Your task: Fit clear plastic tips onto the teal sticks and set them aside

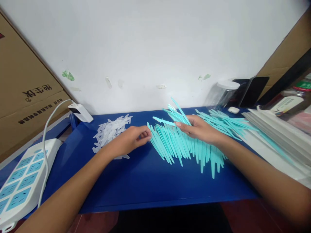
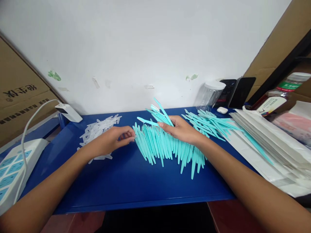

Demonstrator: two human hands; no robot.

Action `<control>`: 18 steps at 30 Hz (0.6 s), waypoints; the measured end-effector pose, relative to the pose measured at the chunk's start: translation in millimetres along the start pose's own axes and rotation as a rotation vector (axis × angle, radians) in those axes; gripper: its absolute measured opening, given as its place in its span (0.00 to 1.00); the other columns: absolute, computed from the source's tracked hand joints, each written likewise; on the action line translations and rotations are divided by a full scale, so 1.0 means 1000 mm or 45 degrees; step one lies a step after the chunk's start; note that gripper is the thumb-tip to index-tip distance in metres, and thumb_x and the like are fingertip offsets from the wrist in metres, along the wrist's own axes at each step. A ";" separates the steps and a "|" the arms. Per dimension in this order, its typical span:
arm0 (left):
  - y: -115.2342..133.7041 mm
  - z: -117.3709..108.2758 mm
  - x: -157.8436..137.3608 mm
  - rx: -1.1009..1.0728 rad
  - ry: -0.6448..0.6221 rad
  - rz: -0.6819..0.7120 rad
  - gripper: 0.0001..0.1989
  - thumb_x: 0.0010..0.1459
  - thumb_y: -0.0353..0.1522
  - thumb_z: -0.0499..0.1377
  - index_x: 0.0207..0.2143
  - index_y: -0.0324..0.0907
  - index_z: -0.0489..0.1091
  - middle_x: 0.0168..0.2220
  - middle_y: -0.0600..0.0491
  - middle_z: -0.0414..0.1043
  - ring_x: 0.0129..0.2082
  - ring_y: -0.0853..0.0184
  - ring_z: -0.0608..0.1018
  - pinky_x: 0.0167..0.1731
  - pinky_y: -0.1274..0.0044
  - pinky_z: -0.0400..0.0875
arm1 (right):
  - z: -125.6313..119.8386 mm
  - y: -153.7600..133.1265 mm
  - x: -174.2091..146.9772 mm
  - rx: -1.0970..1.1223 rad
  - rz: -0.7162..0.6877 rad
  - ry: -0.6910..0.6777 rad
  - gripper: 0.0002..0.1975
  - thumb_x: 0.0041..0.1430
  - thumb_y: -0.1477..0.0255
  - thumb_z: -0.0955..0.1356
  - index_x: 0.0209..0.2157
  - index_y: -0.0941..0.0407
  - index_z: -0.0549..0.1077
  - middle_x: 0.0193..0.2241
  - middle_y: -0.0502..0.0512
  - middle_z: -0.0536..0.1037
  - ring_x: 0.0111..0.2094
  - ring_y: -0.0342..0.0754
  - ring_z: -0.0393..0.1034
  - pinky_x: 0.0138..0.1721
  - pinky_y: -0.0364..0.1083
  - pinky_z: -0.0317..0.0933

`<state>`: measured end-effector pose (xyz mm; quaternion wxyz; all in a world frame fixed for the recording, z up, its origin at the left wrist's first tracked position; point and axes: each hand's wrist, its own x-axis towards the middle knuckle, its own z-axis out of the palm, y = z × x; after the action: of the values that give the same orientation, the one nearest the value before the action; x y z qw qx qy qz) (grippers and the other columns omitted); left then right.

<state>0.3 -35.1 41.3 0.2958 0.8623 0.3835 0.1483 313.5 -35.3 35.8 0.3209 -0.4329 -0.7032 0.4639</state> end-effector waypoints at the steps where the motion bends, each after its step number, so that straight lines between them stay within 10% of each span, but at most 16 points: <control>1: -0.003 -0.003 0.001 -0.070 0.058 -0.033 0.10 0.69 0.39 0.57 0.45 0.44 0.74 0.37 0.51 0.79 0.34 0.66 0.79 0.36 0.75 0.73 | 0.000 -0.001 0.000 -0.038 -0.014 0.008 0.25 0.63 0.48 0.70 0.28 0.54 0.65 0.22 0.45 0.62 0.19 0.39 0.52 0.20 0.43 0.47; 18: -0.013 -0.002 0.012 -0.534 0.564 -0.079 0.15 0.56 0.41 0.71 0.41 0.40 0.82 0.36 0.48 0.84 0.34 0.63 0.84 0.39 0.71 0.82 | -0.005 -0.011 -0.003 -0.224 -0.174 -0.061 0.26 0.66 0.50 0.68 0.23 0.55 0.69 0.19 0.48 0.68 0.20 0.41 0.58 0.24 0.44 0.53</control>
<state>-0.5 -18.6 35.4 0.3809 0.7171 0.4256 0.3994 315.1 -38.7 48.0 0.2959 -0.3992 -0.7765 0.3876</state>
